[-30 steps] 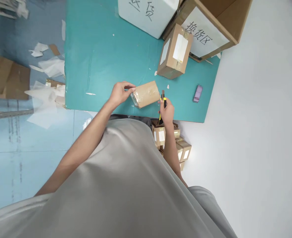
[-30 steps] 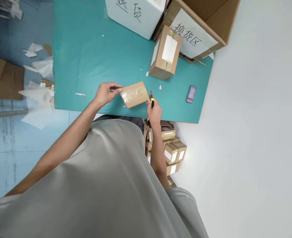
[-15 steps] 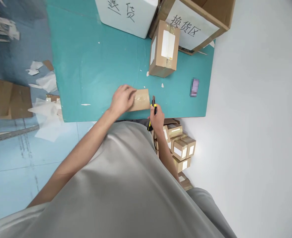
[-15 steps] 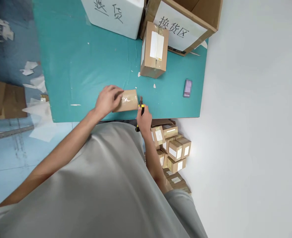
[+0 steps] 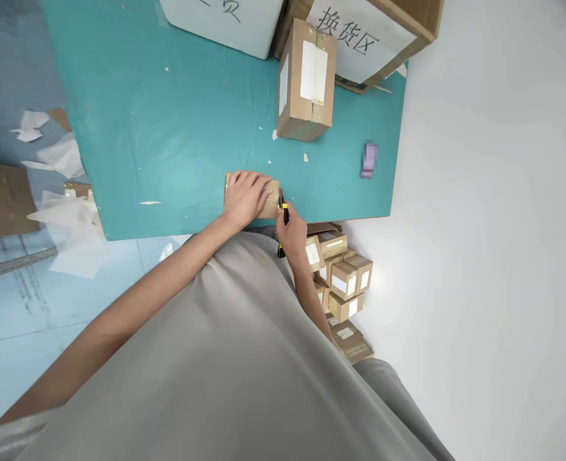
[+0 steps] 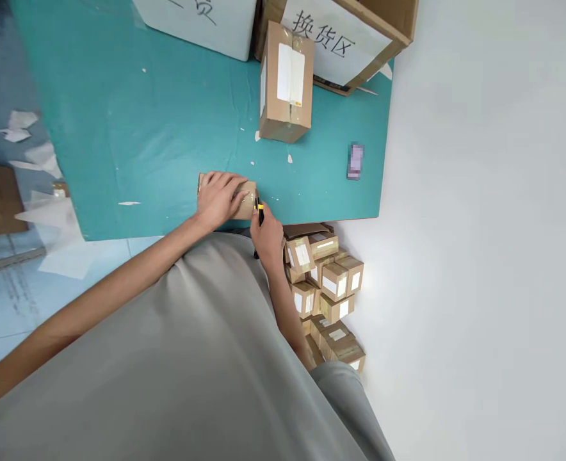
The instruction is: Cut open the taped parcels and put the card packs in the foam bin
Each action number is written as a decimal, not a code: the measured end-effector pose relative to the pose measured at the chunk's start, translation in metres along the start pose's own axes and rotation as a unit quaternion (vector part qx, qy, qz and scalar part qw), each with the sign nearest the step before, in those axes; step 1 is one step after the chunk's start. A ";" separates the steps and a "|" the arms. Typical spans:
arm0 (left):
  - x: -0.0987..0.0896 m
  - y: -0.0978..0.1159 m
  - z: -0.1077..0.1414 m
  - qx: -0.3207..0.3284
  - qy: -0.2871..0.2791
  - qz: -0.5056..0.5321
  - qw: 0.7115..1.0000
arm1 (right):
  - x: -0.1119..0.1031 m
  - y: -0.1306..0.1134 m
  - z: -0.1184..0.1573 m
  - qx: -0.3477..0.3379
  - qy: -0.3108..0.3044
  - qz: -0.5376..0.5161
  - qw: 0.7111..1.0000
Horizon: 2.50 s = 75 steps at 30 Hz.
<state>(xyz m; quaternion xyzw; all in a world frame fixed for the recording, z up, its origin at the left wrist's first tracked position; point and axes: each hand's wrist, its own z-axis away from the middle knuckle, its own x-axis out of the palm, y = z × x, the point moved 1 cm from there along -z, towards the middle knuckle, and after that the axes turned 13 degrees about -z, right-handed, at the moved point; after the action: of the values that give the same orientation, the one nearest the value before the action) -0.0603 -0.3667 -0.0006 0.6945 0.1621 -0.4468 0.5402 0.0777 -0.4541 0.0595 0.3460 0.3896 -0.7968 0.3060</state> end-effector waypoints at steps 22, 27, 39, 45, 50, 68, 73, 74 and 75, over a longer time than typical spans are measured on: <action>0.004 0.005 0.007 0.009 0.021 0.007 1.000 | -0.018 -0.017 0.046 0.086 -0.045 0.103 0.990; 0.005 0.002 0.008 0.019 0.024 0.005 1.000 | -0.023 -0.017 0.048 0.054 -0.029 0.099 0.993; 0.004 0.003 0.008 0.021 0.028 -0.005 0.999 | -0.017 -0.019 0.016 0.048 -0.037 0.099 0.993; 0.004 0.002 0.009 0.022 0.030 -0.009 0.999 | -0.019 -0.020 0.029 0.047 -0.029 0.107 0.993; 0.002 0.003 0.008 0.019 0.024 -0.005 1.000 | -0.019 -0.023 0.013 0.024 -0.018 0.092 0.995; 0.005 -0.011 0.011 0.029 0.047 0.001 0.998 | -0.027 -0.011 0.050 0.054 -0.023 0.051 0.997; -0.022 -0.051 0.032 0.005 0.079 0.015 0.997 | 0.005 0.035 -0.010 0.001 0.034 -0.189 0.981; -0.030 -0.062 0.040 -0.006 0.091 0.012 0.996 | 0.019 0.043 -0.028 0.003 0.019 -0.238 0.971; -0.038 -0.073 0.048 -0.019 0.105 0.007 0.994 | 0.034 0.049 -0.044 0.017 0.008 -0.275 0.961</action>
<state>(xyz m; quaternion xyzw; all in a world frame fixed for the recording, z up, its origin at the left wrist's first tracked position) -0.1545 -0.3733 -0.0155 0.7280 0.2214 -0.3646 0.5367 0.1094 -0.4498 -0.0080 0.2374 0.4583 -0.8540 0.0659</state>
